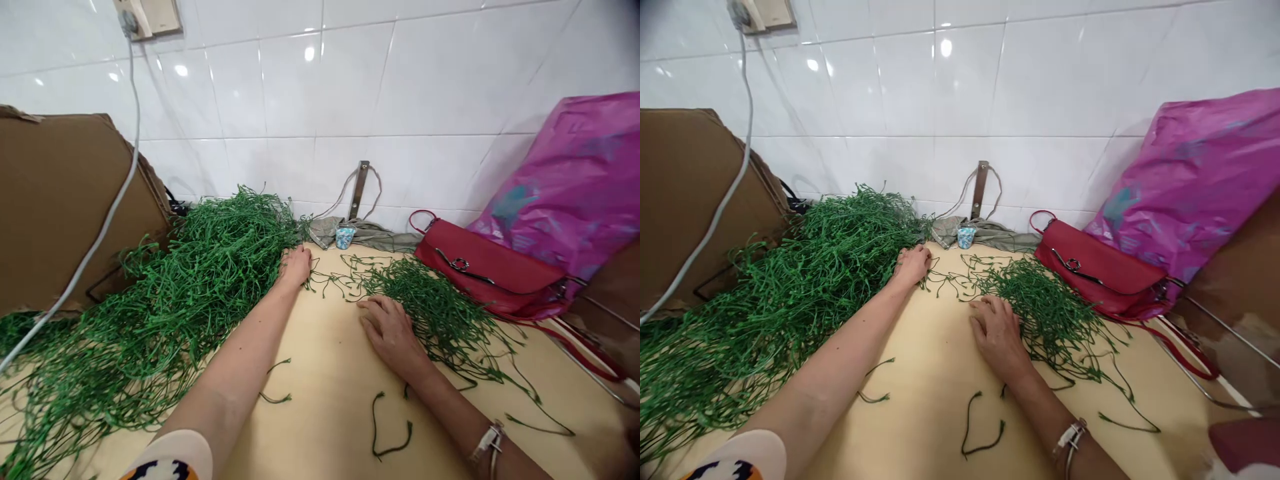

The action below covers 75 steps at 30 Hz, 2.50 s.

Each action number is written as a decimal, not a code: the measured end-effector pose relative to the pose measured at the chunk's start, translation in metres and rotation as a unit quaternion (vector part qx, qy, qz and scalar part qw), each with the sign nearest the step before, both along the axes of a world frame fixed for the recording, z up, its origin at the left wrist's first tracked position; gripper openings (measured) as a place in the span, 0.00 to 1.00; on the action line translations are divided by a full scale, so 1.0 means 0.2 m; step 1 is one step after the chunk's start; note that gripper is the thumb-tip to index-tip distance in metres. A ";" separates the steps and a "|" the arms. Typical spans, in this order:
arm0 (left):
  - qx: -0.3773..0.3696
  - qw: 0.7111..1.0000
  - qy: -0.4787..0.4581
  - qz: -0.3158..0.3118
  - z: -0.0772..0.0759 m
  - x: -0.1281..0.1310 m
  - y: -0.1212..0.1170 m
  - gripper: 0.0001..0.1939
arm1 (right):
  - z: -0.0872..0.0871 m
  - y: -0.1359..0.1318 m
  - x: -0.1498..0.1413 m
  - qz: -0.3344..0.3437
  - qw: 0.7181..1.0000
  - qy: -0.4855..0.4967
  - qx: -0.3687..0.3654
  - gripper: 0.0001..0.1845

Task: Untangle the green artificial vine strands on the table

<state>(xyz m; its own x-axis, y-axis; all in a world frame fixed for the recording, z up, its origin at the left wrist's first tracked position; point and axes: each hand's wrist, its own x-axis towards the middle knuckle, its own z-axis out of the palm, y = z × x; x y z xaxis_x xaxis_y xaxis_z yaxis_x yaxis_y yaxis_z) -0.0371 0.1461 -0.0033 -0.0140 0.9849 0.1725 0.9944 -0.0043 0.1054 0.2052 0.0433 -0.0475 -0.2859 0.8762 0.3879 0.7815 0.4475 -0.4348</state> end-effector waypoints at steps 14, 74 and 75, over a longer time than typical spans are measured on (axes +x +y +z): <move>0.014 0.999 0.012 -0.029 0.01 -0.01 0.02 0.19 | 0.11 -0.07 -0.06 -0.032 0.997 -0.020 -0.062 0.15; -0.115 0.915 -0.108 -0.371 0.37 0.41 -0.30 0.08 | -0.05 0.00 0.03 0.016 0.993 -0.074 0.086 0.17; -0.124 0.892 -0.108 -0.420 0.41 0.43 -0.34 0.10 | -0.05 0.01 0.03 0.021 0.993 -0.075 0.090 0.18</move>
<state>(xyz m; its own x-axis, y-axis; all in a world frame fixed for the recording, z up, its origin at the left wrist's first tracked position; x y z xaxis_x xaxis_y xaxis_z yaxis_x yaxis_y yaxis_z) 0.0497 0.0784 0.0778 0.7409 0.6709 0.0316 0.6070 -0.6890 0.3960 0.2113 0.0455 -0.0583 -0.3878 0.7818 0.4883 0.8098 0.5420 -0.2247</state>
